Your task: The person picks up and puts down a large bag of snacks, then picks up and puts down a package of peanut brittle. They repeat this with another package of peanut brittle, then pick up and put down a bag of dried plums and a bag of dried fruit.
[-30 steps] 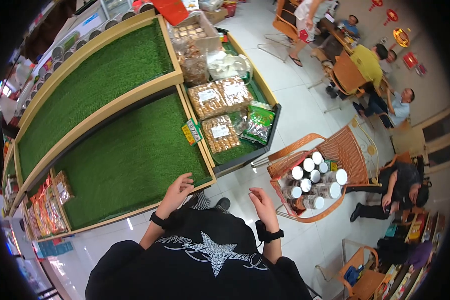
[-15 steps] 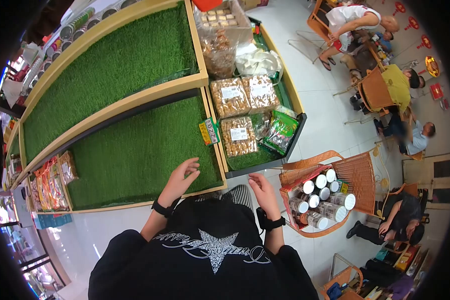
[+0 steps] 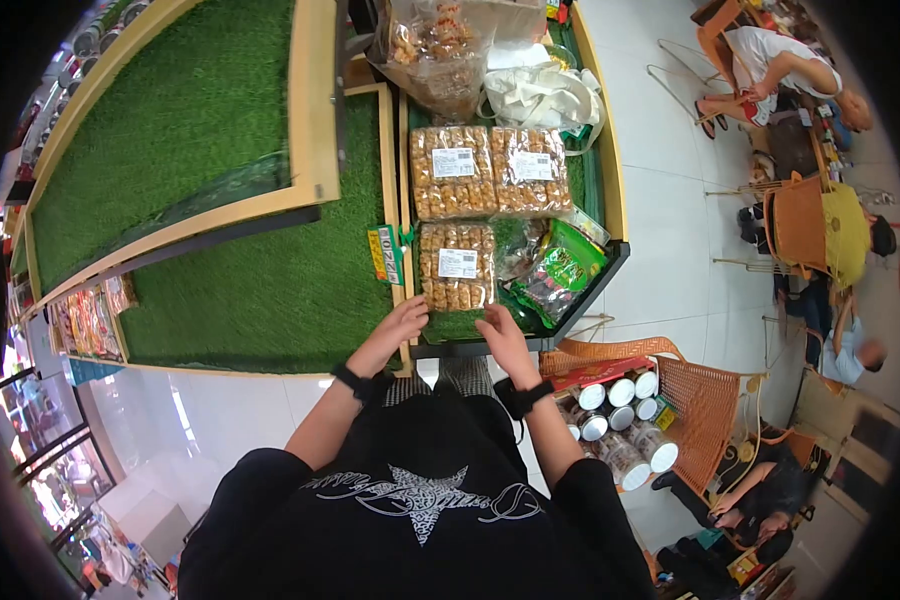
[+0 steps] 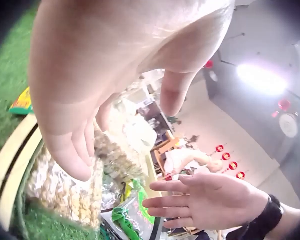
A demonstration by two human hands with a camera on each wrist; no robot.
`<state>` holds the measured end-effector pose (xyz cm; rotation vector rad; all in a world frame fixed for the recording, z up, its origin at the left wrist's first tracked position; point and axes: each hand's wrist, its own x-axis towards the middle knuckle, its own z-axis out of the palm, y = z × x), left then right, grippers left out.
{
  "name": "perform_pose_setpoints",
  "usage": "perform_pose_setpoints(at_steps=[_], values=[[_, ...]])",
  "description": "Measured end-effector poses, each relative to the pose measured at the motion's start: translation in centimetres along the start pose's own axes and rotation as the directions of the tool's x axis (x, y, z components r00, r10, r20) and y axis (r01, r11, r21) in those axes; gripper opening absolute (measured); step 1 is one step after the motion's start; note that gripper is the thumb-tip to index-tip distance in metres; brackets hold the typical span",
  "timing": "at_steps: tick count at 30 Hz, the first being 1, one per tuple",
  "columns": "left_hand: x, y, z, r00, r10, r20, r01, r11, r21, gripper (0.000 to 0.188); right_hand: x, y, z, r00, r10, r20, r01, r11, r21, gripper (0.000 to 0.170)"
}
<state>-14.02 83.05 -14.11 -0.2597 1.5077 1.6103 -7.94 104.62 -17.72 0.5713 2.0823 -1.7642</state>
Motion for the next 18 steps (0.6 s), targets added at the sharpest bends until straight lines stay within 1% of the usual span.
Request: perform_pose_setpoints(at_steps=[1,2,3,4,6,7,8,9,10,11,12,13,14,16,17,18], values=[[1.8,-0.6,0.2,0.998,-0.066,0.014,0.067,0.996,-0.057,0.066,1.4,0.6,-0.5,1.0,0.014,0.014,-0.014,1.0,-0.002,0.038],[3.4,-1.3,0.5,0.994,-0.102,-0.034,0.098,0.99,-0.106,0.067,2.9,1.2,-0.8,0.995,0.089,0.037,-0.091,0.994,0.056,0.04],[5.0,-1.8,0.9,0.992,-0.094,-0.084,0.088,0.994,-0.068,0.068,4.6,1.7,-1.1,0.985,0.162,0.063,-0.168,0.98,0.111,0.042],[6.5,-2.5,1.2,0.988,-0.087,-0.131,0.084,0.996,-0.027,0.069,6.2,2.7,-1.4,0.982,0.173,0.072,-0.18,0.978,0.109,0.042],[9.6,-4.8,1.2,0.969,-0.013,-0.248,0.04,0.994,0.105,0.076,8.8,4.7,-1.7,0.982,0.174,0.072,-0.163,0.976,-0.145,0.047],[10.5,-5.2,1.0,0.967,0.053,-0.251,0.0,0.979,0.206,0.075,9.6,5.4,-1.6,0.979,0.187,0.08,-0.174,0.974,-0.147,0.047],[10.9,-5.8,1.3,0.966,0.041,-0.256,0.012,0.98,0.2,0.075,10.2,6.1,-1.4,0.993,0.108,0.038,-0.099,0.978,-0.181,0.052],[11.2,-5.9,1.6,0.94,0.052,-0.337,0.056,0.952,0.301,0.076,10.9,6.7,-1.2,1.0,0.022,-0.001,-0.022,0.976,-0.218,0.056],[11.6,-6.0,1.8,0.908,0.073,-0.413,0.107,0.912,0.396,0.076,11.7,7.9,-1.0,1.0,0.029,0.005,-0.027,0.976,-0.216,0.056],[11.8,-6.1,2.0,0.9,0.035,-0.434,0.143,0.918,0.37,0.078,12.3,9.2,-0.8,0.998,0.054,0.039,-0.047,0.984,-0.17,0.057],[11.9,-6.3,2.3,0.899,0.026,-0.436,0.152,0.918,0.367,0.078,12.5,10.0,-0.6,0.994,0.078,0.074,-0.069,0.99,-0.126,0.057],[11.8,-6.6,2.6,0.891,0.059,-0.451,0.137,0.911,0.39,0.079,11.4,6.9,-0.8,0.974,0.198,0.115,-0.19,0.979,-0.072,0.061],[11.9,-6.8,3.0,0.881,0.093,-0.465,0.122,0.902,0.413,0.08,11.1,7.2,-0.4,0.972,0.204,0.119,-0.197,0.978,-0.072,0.061],[12.2,-7.1,3.2,0.872,0.089,-0.481,0.141,0.896,0.421,0.082,10.2,7.6,0.3,0.997,0.078,0.007,-0.078,0.996,-0.04,0.067],[12.4,-7.1,3.0,0.872,0.031,-0.489,0.158,0.927,0.341,0.082,9.9,7.7,0.0,0.995,0.105,0.001,-0.104,0.985,-0.135,0.071],[12.5,-7.0,3.0,0.869,-0.024,-0.495,0.173,0.951,0.256,0.082,9.4,6.6,-0.4,0.995,0.104,0.008,-0.102,0.985,-0.139,0.071]])
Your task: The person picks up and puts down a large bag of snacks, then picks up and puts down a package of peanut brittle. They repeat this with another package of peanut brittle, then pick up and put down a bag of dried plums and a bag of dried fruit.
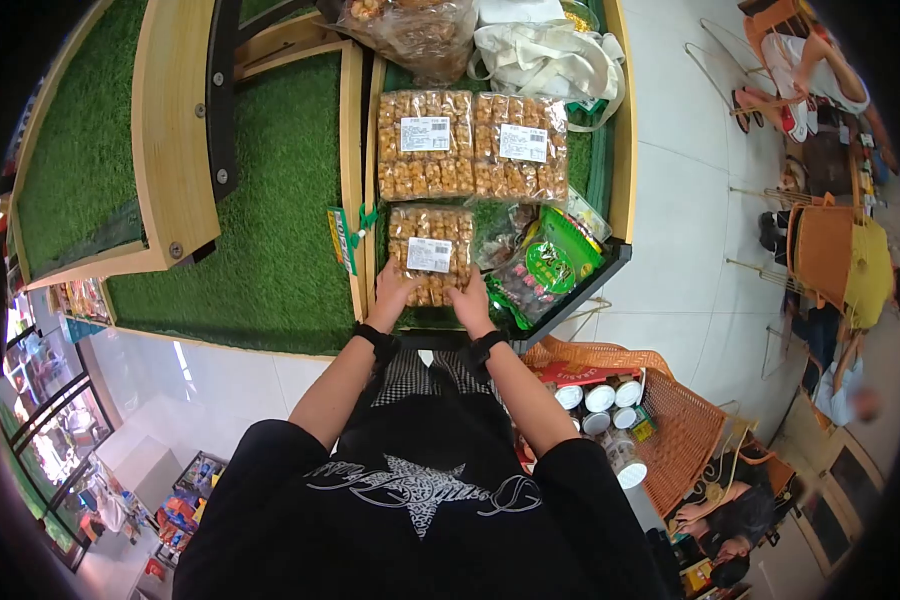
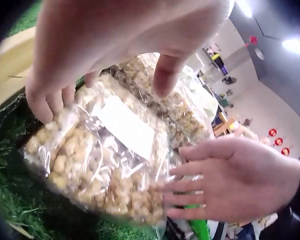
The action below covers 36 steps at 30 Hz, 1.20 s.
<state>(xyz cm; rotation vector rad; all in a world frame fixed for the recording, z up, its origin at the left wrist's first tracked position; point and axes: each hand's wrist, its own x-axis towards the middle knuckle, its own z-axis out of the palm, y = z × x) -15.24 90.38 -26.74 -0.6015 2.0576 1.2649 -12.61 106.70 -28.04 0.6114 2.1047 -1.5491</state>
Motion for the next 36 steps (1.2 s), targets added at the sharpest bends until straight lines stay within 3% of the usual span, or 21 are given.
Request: perform_pose_setpoints(at_steps=[2,6,7,8,9,10,11,12,15,16,18,19,22,24,26,27,29,32,34,36], values=[[-0.2,-0.6,-0.1,0.998,-0.063,-0.016,0.062,0.996,-0.068,0.08,-1.5,-1.8,-0.7,0.977,0.207,-0.055,-0.213,0.965,-0.154,0.075],[-1.0,-0.6,-1.4,0.982,-0.185,0.019,0.183,0.939,-0.29,0.068,-3.2,-1.1,-1.9,0.991,0.103,-0.09,-0.121,0.967,-0.226,0.054],[-0.1,-0.8,-2.4,0.954,-0.186,0.234,0.209,0.975,-0.077,0.049,-3.4,-0.9,-2.1,0.993,0.084,-0.089,-0.102,0.968,-0.23,0.054],[-0.1,-1.2,-2.2,0.96,-0.17,0.221,0.193,0.977,-0.089,0.049,-3.3,-0.5,-2.3,0.989,0.049,-0.14,-0.08,0.972,-0.221,0.055],[-1.3,-0.6,-2.1,0.962,-0.103,0.253,0.172,0.948,-0.269,0.042,-2.9,0.1,-2.5,0.982,0.011,-0.189,-0.052,0.976,-0.214,0.056],[-2.3,-0.3,-1.8,0.962,-0.028,0.273,0.15,0.886,-0.439,0.035,-2.8,-0.7,-3.0,0.987,0.093,-0.129,-0.103,0.992,-0.077,0.051],[-2.8,-0.2,-1.0,0.98,0.023,0.197,0.1,0.802,-0.589,0.035,-3.2,-1.4,-3.5,0.987,0.142,-0.079,-0.137,0.989,0.065,0.048],[-5.8,3.7,-1.9,0.992,-0.054,0.116,0.114,0.792,-0.599,0.04,-4.4,-4.0,-4.1,0.983,0.183,-0.019,-0.175,0.964,0.2,0.044],[-5.0,2.4,-1.7,0.996,0.088,0.0,-0.078,0.884,-0.461,0.052,-5.5,-3.2,-4.5,0.993,0.008,-0.116,0.025,0.959,0.281,0.041],[-5.8,3.5,-2.6,0.989,0.147,-0.01,-0.14,0.915,-0.378,0.053,-6.6,-5.0,-5.3,0.995,0.073,-0.065,-0.042,0.918,0.394,0.039],[-8.2,6.0,-4.1,0.964,0.264,-0.038,-0.257,0.88,-0.4,0.054,-8.2,-7.8,-6.6,0.996,0.079,-0.05,-0.053,0.915,0.399,0.039],[-9.8,7.5,-5.4,0.964,0.264,0.019,-0.229,0.867,-0.443,0.055,-8.6,-8.2,-6.7,0.997,0.032,-0.076,0.002,0.914,0.407,0.04],[-13.1,8.6,-7.7,0.934,0.358,-0.019,-0.305,0.767,-0.564,0.055,-10.2,-12.3,-7.1,0.996,-0.043,-0.083,0.071,0.919,0.387,0.044],[-15.2,8.3,-9.0,0.921,0.371,-0.115,-0.368,0.737,-0.567,0.054,-11.1,-13.7,-6.8,0.979,-0.204,-0.016,0.19,0.875,0.446,0.045],[-18.2,8.1,-10.6,0.888,0.437,-0.143,-0.433,0.692,-0.578,0.052,-12.6,-15.7,-6.7,0.96,-0.269,0.072,0.214,0.878,0.428,0.044],[-19.8,7.7,-11.1,0.876,0.44,-0.198,-0.46,0.637,-0.618,0.052,-13.3,-16.5,-6.5,0.947,-0.298,0.116,0.235,0.895,0.38,0.044],[-21.4,4.5,-11.8,0.879,0.41,-0.241,-0.466,0.64,-0.61,0.052,-14.3,-17.5,-5.5,0.909,-0.349,0.229,0.268,0.908,0.321,0.046],[-24.6,0.6,-13.3,0.852,0.368,-0.372,-0.524,0.615,-0.59,0.051,-15.9,-17.9,-2.5,0.804,-0.424,0.416,0.335,0.902,0.273,0.055],[-27.3,-2.0,-14.7,0.75,0.418,-0.513,-0.637,0.667,-0.387,0.051,-18.8,-20.4,-0.4,0.736,-0.415,0.535,0.354,0.909,0.219,0.058],[-30.8,-4.6,-16.4,0.738,0.376,-0.56,-0.651,0.615,-0.445,0.053,-21.0,-21.4,2.0,0.618,-0.41,0.671,0.417,0.894,0.162,0.06]])
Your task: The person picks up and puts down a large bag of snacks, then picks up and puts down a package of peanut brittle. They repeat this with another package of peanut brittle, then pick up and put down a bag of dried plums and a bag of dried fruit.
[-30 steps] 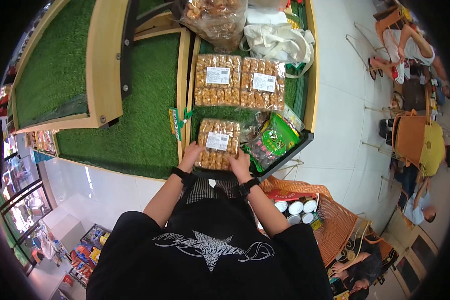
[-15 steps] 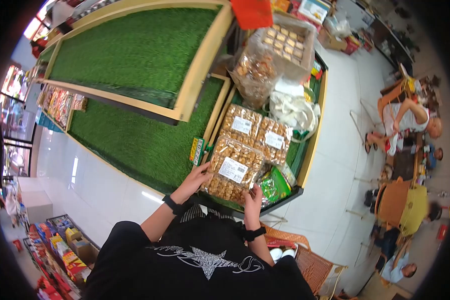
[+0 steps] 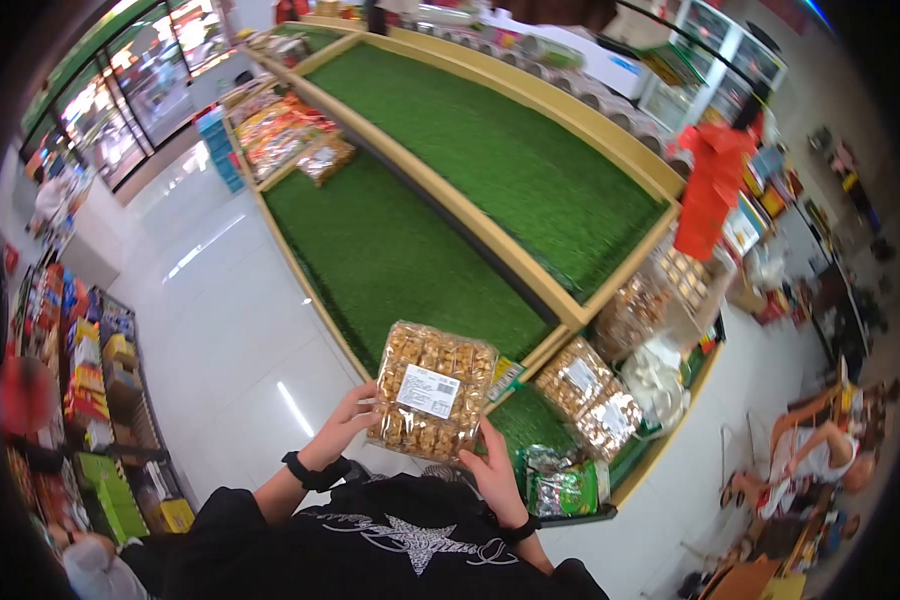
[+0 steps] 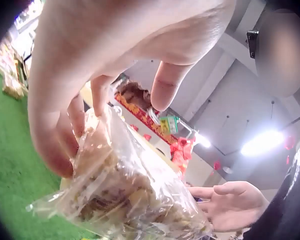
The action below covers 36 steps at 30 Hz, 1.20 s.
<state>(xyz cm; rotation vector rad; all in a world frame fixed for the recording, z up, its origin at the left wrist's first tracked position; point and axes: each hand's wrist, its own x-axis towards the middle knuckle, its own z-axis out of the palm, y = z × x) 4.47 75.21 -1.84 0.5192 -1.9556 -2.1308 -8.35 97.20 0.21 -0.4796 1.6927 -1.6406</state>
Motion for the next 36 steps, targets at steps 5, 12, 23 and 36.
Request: perform_pose_setpoints(at_steps=[5,12,23,36], values=[[-7.9,3.9,-6.9,0.965,-0.008,-0.261,-0.023,0.993,-0.115,0.061,1.4,-2.0,8.2,0.943,-0.087,0.322,0.094,0.996,-0.007,0.062],[-18.9,3.3,-14.3,0.864,0.032,-0.502,-0.048,0.999,-0.019,0.06,1.5,-1.4,20.2,0.86,-0.061,0.506,0.028,0.997,0.073,0.059],[-26.4,2.0,-19.7,0.745,0.009,-0.667,-0.116,0.986,-0.116,0.056,3.6,-0.9,29.9,0.789,0.024,0.614,0.018,0.998,-0.062,0.055],[-18.4,5.0,-28.3,0.668,0.04,-0.743,-0.09,0.996,-0.027,0.06,15.3,-3.9,37.0,0.732,-0.008,0.681,-0.072,0.993,0.089,0.056]])
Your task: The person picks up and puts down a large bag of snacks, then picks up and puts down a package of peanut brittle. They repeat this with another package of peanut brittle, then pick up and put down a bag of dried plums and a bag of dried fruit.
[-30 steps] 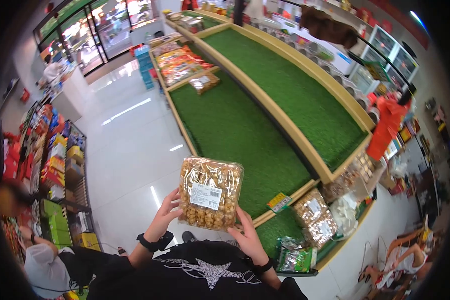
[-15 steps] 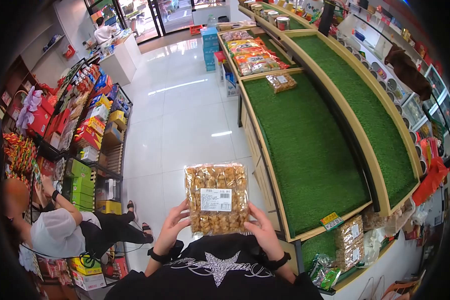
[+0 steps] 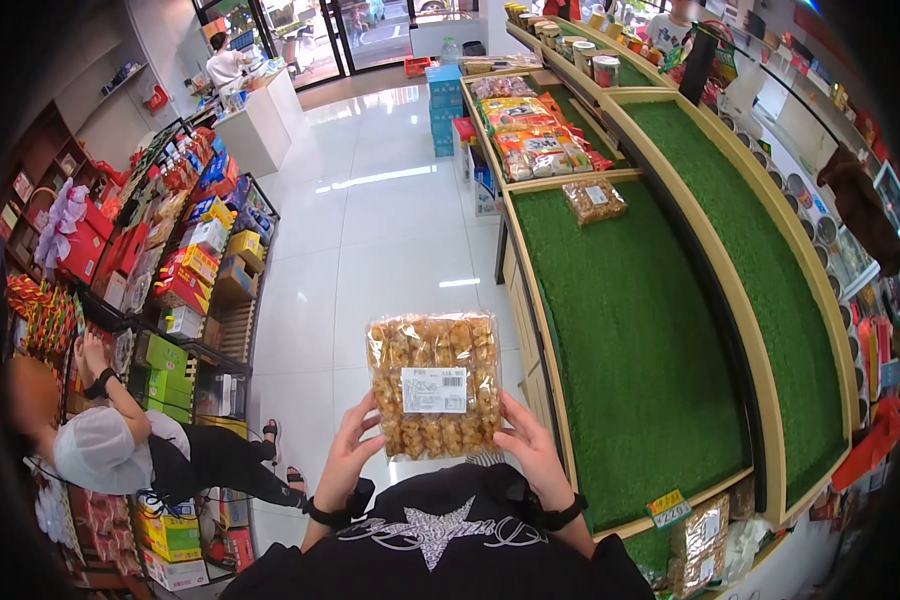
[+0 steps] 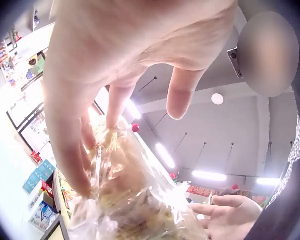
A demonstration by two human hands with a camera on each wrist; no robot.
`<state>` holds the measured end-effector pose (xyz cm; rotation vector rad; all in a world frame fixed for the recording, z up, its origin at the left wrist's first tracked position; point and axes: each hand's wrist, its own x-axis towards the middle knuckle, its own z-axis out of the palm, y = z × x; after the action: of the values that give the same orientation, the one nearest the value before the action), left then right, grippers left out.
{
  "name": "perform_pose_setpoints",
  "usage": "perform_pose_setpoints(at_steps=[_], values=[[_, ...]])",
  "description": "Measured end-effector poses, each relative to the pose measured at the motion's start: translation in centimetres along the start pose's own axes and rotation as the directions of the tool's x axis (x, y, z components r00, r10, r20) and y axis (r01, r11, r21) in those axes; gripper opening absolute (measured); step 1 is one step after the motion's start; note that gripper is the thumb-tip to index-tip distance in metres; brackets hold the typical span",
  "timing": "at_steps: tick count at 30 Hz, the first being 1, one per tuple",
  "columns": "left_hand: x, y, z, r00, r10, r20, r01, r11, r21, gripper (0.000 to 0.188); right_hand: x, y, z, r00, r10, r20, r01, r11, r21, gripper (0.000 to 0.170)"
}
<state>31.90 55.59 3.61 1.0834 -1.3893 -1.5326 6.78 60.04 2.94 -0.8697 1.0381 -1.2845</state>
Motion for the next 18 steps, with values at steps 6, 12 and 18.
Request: perform_pose_setpoints(at_steps=[6,12,18], values=[[8.7,2.2,1.6,0.997,0.071,0.016,-0.07,0.996,-0.049,0.061,8.2,-3.9,-4.4,0.997,-0.02,0.075,0.022,1.0,-0.02,0.054],[14.8,3.5,3.8,0.998,0.034,-0.045,-0.036,0.998,-0.043,0.062,14.1,-6.4,-7.4,0.995,0.026,0.092,-0.021,0.998,-0.053,0.055],[20.1,2.9,3.6,0.999,-0.04,-0.003,0.039,0.996,-0.078,0.063,18.0,-6.5,-9.0,0.996,0.062,0.064,-0.061,0.998,-0.011,0.056]])
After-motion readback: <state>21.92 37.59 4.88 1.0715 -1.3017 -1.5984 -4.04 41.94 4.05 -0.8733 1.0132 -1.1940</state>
